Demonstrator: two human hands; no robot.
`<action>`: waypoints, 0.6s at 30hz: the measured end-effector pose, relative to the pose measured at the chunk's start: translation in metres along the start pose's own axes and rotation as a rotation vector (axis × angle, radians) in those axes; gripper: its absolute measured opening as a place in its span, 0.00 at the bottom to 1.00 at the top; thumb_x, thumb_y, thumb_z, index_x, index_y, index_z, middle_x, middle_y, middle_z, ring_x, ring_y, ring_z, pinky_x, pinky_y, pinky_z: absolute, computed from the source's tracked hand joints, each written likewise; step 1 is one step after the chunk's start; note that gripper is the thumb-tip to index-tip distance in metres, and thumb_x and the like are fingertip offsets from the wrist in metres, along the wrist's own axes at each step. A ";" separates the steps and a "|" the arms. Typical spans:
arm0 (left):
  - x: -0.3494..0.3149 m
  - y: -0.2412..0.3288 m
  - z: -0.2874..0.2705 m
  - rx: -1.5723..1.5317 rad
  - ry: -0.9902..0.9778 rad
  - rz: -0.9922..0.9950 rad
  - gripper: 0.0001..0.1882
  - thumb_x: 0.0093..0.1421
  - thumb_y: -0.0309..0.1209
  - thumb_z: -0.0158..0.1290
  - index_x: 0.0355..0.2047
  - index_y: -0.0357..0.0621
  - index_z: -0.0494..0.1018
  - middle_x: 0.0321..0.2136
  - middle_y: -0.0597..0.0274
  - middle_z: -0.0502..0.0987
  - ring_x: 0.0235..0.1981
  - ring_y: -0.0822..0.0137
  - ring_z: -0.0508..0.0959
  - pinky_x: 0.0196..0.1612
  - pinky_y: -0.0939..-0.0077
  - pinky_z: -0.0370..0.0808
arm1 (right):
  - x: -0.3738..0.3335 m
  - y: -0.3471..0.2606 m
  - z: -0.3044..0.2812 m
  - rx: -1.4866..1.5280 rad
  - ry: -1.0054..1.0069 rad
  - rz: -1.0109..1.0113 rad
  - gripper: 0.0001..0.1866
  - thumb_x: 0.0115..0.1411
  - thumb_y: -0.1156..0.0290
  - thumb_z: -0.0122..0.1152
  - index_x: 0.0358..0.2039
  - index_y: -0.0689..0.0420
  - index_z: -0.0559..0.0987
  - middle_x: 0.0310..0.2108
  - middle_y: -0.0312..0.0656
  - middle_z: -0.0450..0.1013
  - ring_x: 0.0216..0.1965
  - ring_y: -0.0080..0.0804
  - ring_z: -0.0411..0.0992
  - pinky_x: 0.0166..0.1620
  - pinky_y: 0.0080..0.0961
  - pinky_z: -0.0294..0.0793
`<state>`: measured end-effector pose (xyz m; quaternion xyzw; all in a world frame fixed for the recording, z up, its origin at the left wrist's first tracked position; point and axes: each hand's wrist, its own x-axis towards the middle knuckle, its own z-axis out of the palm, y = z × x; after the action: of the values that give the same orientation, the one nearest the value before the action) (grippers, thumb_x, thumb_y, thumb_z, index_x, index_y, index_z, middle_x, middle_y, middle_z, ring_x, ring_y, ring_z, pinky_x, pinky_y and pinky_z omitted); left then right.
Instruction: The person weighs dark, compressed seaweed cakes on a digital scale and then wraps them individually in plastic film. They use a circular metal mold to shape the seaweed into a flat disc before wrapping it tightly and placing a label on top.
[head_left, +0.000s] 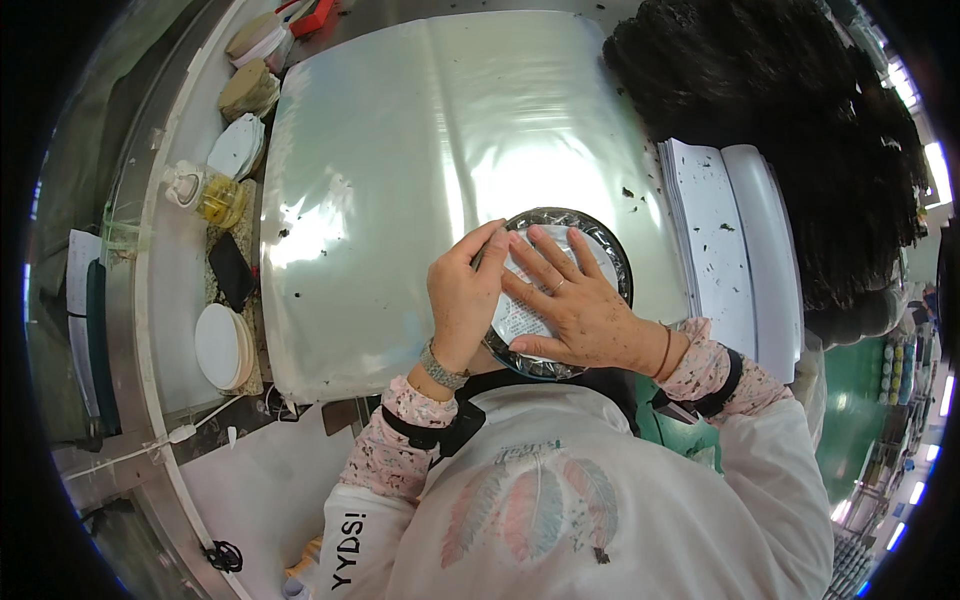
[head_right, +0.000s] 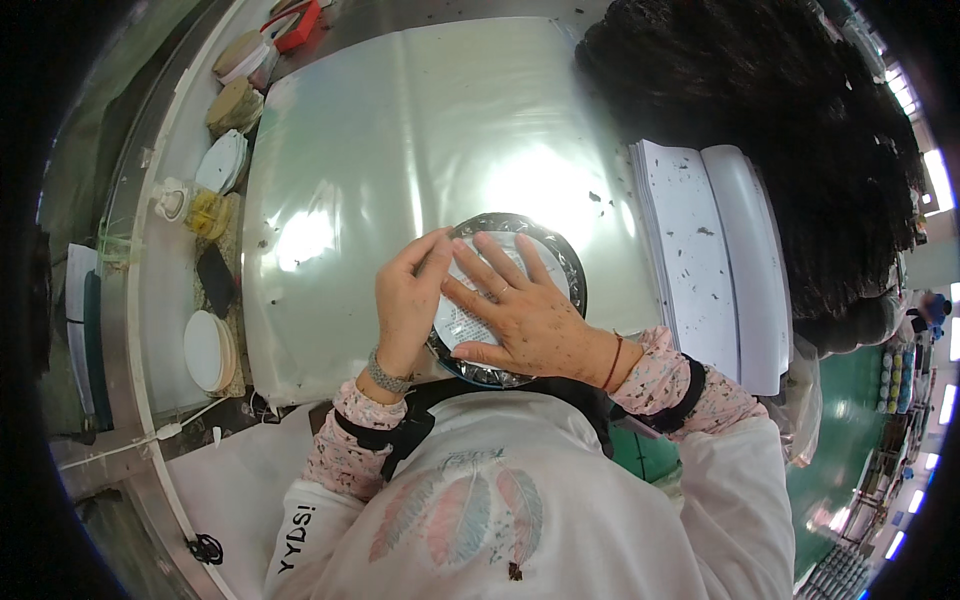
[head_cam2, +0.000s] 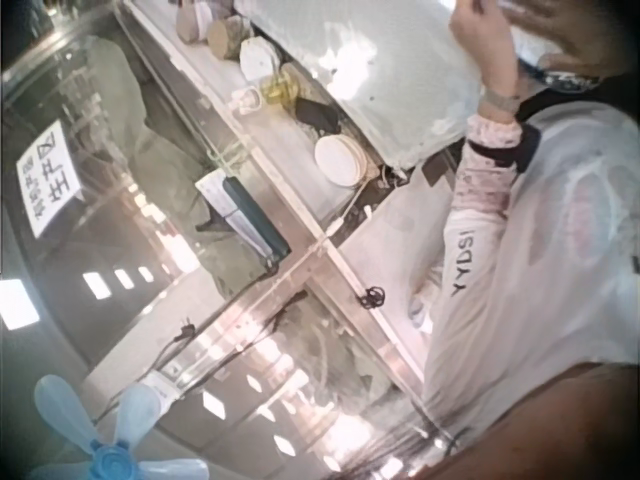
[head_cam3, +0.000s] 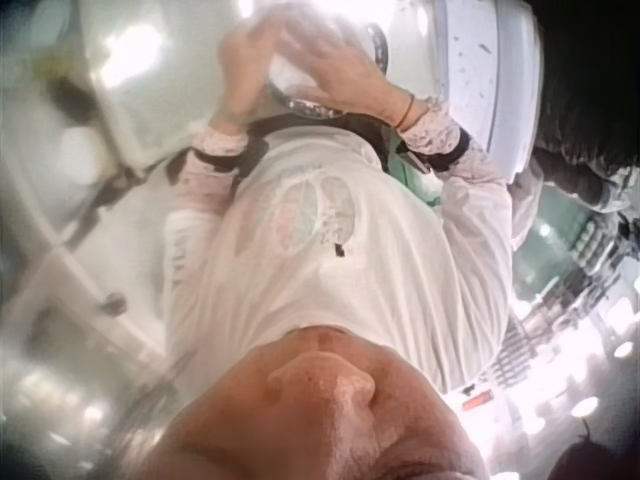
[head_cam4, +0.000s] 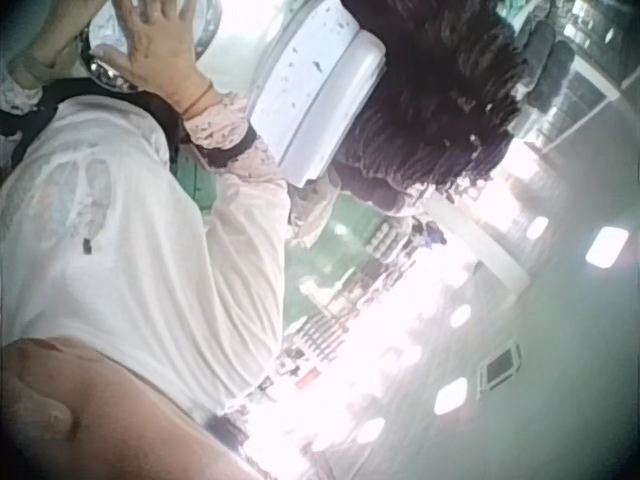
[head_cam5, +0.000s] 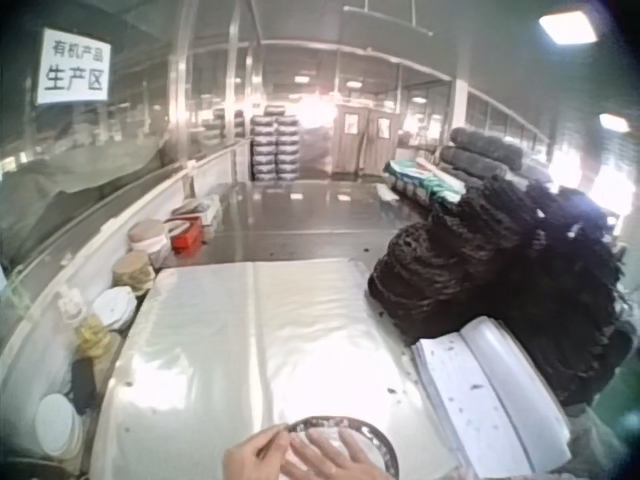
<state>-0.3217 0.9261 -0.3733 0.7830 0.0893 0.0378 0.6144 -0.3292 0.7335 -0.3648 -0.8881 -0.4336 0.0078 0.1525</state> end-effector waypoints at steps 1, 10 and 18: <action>-0.003 0.007 -0.001 0.031 -0.013 -0.027 0.16 0.70 0.36 0.55 0.48 0.37 0.83 0.34 0.50 0.85 0.32 0.64 0.84 0.36 0.73 0.79 | -0.002 -0.001 0.001 0.003 -0.002 0.000 0.43 0.68 0.33 0.48 0.74 0.47 0.62 0.78 0.49 0.45 0.78 0.51 0.41 0.74 0.64 0.38; -0.028 0.039 0.016 0.286 0.064 0.553 0.13 0.62 0.21 0.54 0.46 0.36 0.81 0.36 0.45 0.84 0.31 0.54 0.84 0.35 0.67 0.80 | -0.015 -0.007 -0.006 -0.006 0.002 0.043 0.42 0.66 0.38 0.55 0.69 0.57 0.67 0.72 0.56 0.55 0.75 0.58 0.49 0.72 0.67 0.41; -0.073 0.092 0.042 0.430 -0.004 1.132 0.18 0.50 0.23 0.57 0.43 0.29 0.79 0.42 0.44 0.83 0.46 0.48 0.84 0.53 0.58 0.82 | -0.011 0.003 0.000 -0.256 0.140 0.130 0.38 0.66 0.50 0.53 0.73 0.51 0.61 0.75 0.51 0.54 0.75 0.52 0.50 0.73 0.57 0.49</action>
<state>-0.3777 0.8512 -0.2910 0.8157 -0.3365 0.3386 0.3269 -0.3343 0.7234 -0.3670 -0.9248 -0.3611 -0.0993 0.0672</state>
